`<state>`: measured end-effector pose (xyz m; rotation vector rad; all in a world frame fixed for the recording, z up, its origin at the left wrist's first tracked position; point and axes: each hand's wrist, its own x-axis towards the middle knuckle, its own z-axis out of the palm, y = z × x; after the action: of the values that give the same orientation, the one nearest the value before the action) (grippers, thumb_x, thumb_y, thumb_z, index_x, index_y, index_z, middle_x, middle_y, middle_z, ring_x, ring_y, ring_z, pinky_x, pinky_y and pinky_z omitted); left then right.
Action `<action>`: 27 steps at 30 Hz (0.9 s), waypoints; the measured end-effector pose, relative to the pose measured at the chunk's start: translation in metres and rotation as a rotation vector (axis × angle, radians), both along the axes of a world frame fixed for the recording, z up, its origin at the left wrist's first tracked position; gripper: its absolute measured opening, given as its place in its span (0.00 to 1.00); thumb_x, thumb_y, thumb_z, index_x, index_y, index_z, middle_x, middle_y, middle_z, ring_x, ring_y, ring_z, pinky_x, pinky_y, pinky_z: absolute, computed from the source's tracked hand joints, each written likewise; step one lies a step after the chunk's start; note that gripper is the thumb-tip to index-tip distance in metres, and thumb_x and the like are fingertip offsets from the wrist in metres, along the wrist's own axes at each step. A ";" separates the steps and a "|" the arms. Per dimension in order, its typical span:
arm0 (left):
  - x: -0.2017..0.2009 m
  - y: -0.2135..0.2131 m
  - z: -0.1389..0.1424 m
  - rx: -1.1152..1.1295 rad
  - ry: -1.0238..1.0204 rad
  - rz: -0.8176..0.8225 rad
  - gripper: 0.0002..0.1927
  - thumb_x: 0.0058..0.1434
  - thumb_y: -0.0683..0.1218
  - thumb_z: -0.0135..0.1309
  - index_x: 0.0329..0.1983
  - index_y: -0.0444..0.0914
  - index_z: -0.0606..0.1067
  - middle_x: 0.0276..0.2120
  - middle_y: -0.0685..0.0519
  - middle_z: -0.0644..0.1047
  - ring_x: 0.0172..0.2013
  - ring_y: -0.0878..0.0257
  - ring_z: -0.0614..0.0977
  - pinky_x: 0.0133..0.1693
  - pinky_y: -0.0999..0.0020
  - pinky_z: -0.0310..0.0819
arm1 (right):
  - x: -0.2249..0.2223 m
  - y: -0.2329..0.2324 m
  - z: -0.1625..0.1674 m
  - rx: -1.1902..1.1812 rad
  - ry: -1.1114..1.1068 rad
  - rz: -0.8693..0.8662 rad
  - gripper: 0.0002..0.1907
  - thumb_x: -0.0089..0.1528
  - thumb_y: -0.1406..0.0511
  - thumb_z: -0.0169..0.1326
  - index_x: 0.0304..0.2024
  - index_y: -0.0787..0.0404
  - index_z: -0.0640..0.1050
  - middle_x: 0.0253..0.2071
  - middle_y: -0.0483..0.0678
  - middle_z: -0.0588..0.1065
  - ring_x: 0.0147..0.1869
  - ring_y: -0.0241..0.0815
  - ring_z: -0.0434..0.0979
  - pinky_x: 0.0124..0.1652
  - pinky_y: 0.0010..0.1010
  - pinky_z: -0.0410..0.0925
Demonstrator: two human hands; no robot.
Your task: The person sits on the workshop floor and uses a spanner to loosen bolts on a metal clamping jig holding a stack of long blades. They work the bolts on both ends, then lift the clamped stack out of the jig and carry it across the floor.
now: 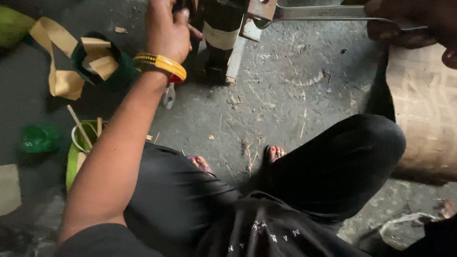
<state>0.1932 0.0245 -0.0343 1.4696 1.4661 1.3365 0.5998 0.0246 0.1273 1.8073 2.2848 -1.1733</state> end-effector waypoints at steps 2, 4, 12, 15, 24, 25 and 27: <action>0.006 -0.003 -0.001 0.041 -0.045 -0.026 0.10 0.72 0.35 0.49 0.56 0.31 0.69 0.48 0.46 0.80 0.26 0.59 0.88 0.22 0.68 0.78 | -0.011 -0.002 0.005 0.000 -0.042 -0.010 0.19 0.73 0.67 0.43 0.64 0.66 0.75 0.26 0.56 0.74 0.18 0.40 0.73 0.17 0.31 0.64; 0.009 -0.003 0.001 0.099 -0.110 0.006 0.10 0.70 0.34 0.49 0.54 0.31 0.69 0.46 0.46 0.79 0.26 0.59 0.88 0.24 0.68 0.81 | -0.025 -0.007 0.011 0.007 -0.076 -0.017 0.19 0.73 0.67 0.43 0.64 0.65 0.76 0.26 0.56 0.74 0.18 0.40 0.74 0.17 0.31 0.64; 0.008 -0.010 0.018 0.042 0.068 -0.022 0.04 0.72 0.35 0.51 0.39 0.29 0.72 0.30 0.48 0.80 0.26 0.62 0.89 0.24 0.68 0.79 | -0.047 -0.047 0.023 0.189 -0.357 0.101 0.21 0.73 0.65 0.42 0.65 0.65 0.76 0.25 0.55 0.75 0.19 0.43 0.76 0.21 0.29 0.67; 0.008 -0.014 0.026 -0.047 0.051 -0.030 0.04 0.71 0.36 0.50 0.39 0.30 0.72 0.29 0.49 0.80 0.25 0.63 0.88 0.20 0.69 0.75 | -0.056 -0.056 0.033 0.148 -0.496 0.033 0.19 0.72 0.63 0.46 0.63 0.65 0.76 0.26 0.56 0.78 0.22 0.45 0.77 0.22 0.31 0.69; -0.004 -0.008 0.019 -0.050 -0.207 -0.177 0.02 0.72 0.36 0.51 0.44 0.30 0.73 0.36 0.52 0.80 0.30 0.63 0.87 0.23 0.74 0.75 | -0.077 -0.128 -0.054 0.093 0.910 -0.595 0.16 0.69 0.67 0.58 0.56 0.72 0.78 0.33 0.47 0.75 0.28 0.29 0.71 0.25 0.20 0.61; -0.006 -0.008 0.016 -0.026 -0.207 -0.189 0.02 0.73 0.36 0.52 0.45 0.30 0.73 0.36 0.51 0.80 0.31 0.62 0.87 0.24 0.74 0.75 | -0.070 -0.128 -0.063 0.084 0.920 -0.623 0.16 0.69 0.67 0.58 0.56 0.72 0.78 0.33 0.47 0.76 0.28 0.29 0.71 0.25 0.20 0.61; -0.010 -0.008 0.010 -0.016 -0.194 -0.203 0.02 0.72 0.35 0.54 0.44 0.30 0.73 0.36 0.50 0.80 0.31 0.62 0.87 0.24 0.74 0.75 | -0.059 -0.123 -0.073 0.074 0.938 -0.669 0.17 0.68 0.69 0.59 0.57 0.73 0.78 0.34 0.48 0.76 0.28 0.30 0.70 0.24 0.20 0.59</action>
<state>0.1828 0.0167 -0.0241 1.3950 1.1698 1.2998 0.5410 -0.0989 0.0539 2.5234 2.0363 -2.5073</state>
